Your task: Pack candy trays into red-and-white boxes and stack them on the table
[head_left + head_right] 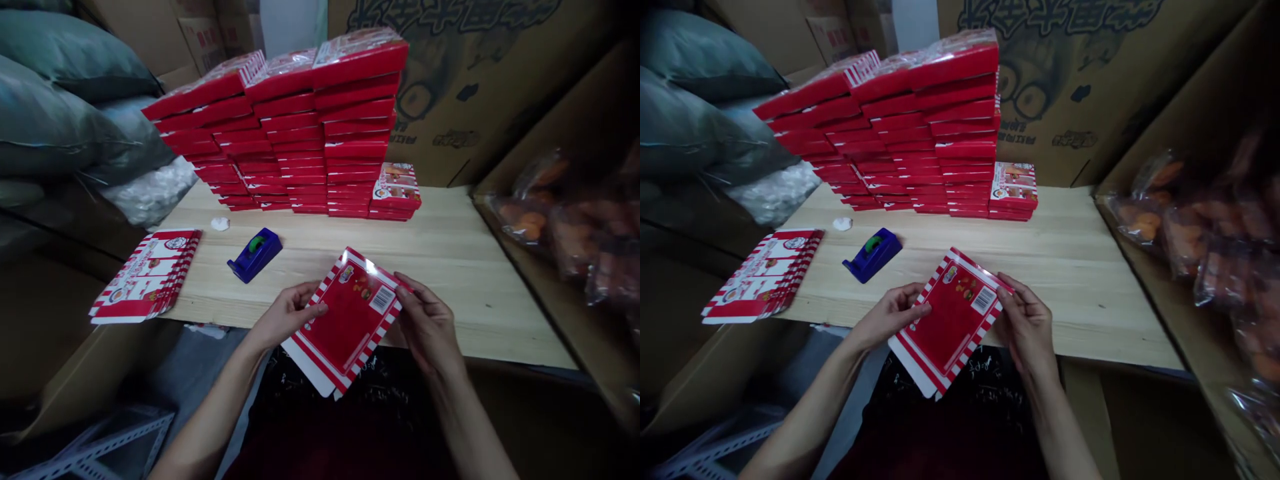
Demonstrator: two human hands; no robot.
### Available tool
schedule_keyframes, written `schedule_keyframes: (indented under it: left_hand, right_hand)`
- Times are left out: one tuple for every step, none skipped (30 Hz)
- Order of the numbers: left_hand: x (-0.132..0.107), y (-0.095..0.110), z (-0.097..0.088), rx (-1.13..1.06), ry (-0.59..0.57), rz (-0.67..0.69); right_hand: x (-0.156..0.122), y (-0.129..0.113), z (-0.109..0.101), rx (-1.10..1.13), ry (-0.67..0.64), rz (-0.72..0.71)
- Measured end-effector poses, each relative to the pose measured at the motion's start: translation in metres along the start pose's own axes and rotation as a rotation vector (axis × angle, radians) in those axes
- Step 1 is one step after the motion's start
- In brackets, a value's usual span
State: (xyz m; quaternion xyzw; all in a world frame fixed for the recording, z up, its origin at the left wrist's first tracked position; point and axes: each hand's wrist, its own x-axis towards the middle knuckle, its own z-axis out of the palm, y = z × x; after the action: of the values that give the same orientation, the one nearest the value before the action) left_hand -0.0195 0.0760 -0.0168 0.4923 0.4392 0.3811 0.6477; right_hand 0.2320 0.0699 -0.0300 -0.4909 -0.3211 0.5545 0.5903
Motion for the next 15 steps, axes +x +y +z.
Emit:
schedule_keyframes:
  left_hand:
    - [0.002,-0.007,0.000,-0.062,-0.004,-0.052]
    - [0.005,-0.011,-0.001,-0.090,0.018,-0.080]
    - [0.009,-0.013,-0.001,-0.092,0.040,-0.090]
    - [0.013,-0.013,-0.001,-0.074,0.043,-0.094]
    - [0.018,-0.013,-0.001,-0.041,0.029,-0.098]
    - [0.022,-0.011,-0.002,0.003,0.013,-0.103]
    - [0.026,-0.009,-0.003,0.054,0.005,-0.108]
    - [0.030,-0.008,-0.005,0.110,0.009,-0.113]
    - [0.035,-0.007,-0.008,0.173,0.026,-0.115]
    - [0.041,-0.007,-0.014,0.250,0.045,-0.115]
    - [0.049,-0.010,-0.021,0.337,0.060,-0.108]
    - [0.059,-0.014,-0.030,0.449,0.075,-0.095]
    - [0.071,-0.019,-0.039,0.598,0.104,-0.075]
    - [0.083,-0.025,-0.048,0.752,0.158,-0.027]
    - [0.093,-0.031,-0.056,0.877,0.162,0.032]
  right_hand:
    - [0.001,0.005,-0.002,0.013,-0.018,0.043]
    - [0.000,0.009,-0.003,0.021,-0.056,0.090]
    - [-0.001,0.014,-0.003,0.026,-0.104,0.133]
    - [-0.002,0.018,-0.002,0.032,-0.152,0.167]
    - [-0.004,0.023,0.000,0.039,-0.187,0.187]
    - [-0.005,0.028,0.003,0.055,-0.201,0.194]
    - [-0.006,0.034,0.007,0.076,-0.196,0.186]
    - [-0.006,0.041,0.011,0.098,-0.179,0.171]
    - [-0.004,0.048,0.015,0.126,-0.165,0.156]
    - [-0.001,0.055,0.019,0.126,-0.154,0.143]
    - [0.004,0.061,0.021,0.112,-0.140,0.133]
    - [0.010,0.065,0.021,0.093,-0.120,0.115]
    - [0.015,0.067,0.018,0.074,-0.102,0.097]
    - [0.019,0.064,0.012,0.048,-0.087,0.068]
    - [0.021,0.058,0.002,-0.017,-0.086,0.010]
